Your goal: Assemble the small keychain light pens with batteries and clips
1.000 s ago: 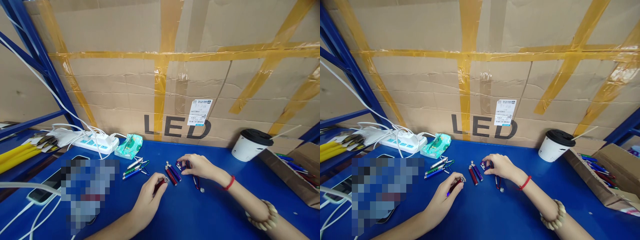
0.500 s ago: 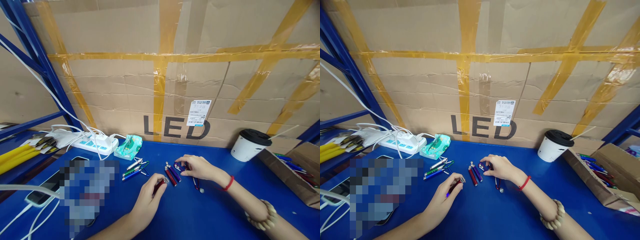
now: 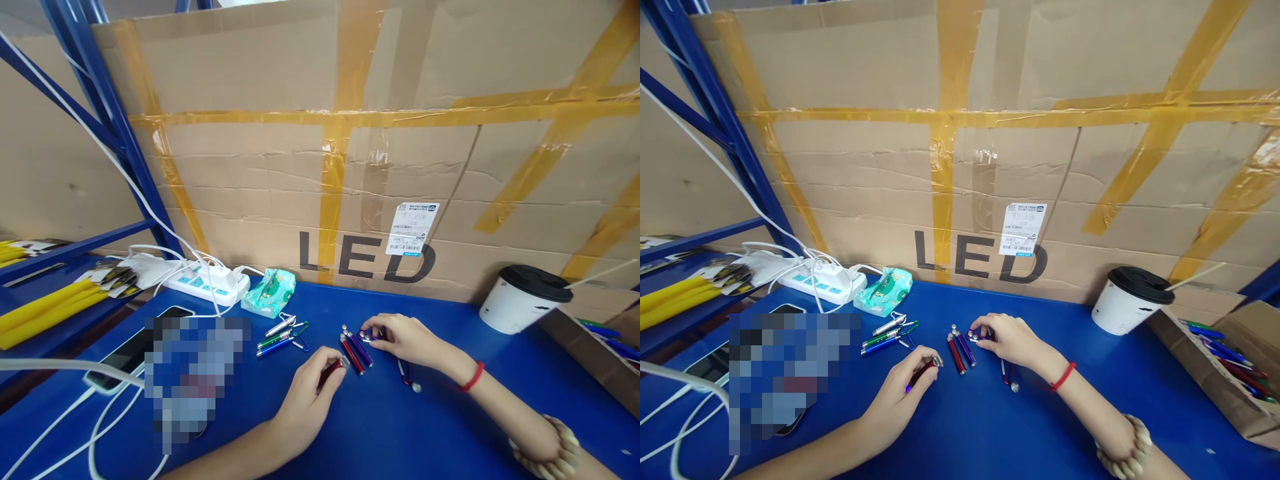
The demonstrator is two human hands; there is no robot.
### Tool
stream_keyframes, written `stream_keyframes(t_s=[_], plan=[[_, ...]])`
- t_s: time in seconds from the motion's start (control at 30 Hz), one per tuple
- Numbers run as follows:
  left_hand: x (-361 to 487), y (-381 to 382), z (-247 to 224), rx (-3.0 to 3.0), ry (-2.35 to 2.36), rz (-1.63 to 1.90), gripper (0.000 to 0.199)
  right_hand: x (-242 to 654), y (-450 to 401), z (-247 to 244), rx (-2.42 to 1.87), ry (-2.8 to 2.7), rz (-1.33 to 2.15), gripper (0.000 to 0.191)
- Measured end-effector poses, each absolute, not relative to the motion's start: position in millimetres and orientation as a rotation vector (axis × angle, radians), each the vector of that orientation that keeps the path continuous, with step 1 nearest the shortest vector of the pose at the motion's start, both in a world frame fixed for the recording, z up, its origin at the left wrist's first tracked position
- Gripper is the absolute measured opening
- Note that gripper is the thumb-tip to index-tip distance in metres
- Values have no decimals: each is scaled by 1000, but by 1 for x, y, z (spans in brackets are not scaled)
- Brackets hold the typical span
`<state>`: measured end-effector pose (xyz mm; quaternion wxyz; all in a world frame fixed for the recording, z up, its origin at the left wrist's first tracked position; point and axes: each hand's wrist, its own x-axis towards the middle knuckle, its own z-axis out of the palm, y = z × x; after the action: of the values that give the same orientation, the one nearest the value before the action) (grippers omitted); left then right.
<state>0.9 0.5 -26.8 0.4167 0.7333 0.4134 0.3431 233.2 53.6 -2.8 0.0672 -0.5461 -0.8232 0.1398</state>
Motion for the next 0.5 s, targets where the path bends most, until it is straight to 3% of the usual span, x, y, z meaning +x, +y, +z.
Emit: stream_keyframes(t_s=[0.2, 0.5], plan=[[0, 1, -25, 1854, 1032, 899, 20, 232, 56, -6, -1686, -2460, 379, 21], [0, 3, -27, 1794, 1071, 956, 36, 221, 50, 2, -1844, -2350, 292, 12]])
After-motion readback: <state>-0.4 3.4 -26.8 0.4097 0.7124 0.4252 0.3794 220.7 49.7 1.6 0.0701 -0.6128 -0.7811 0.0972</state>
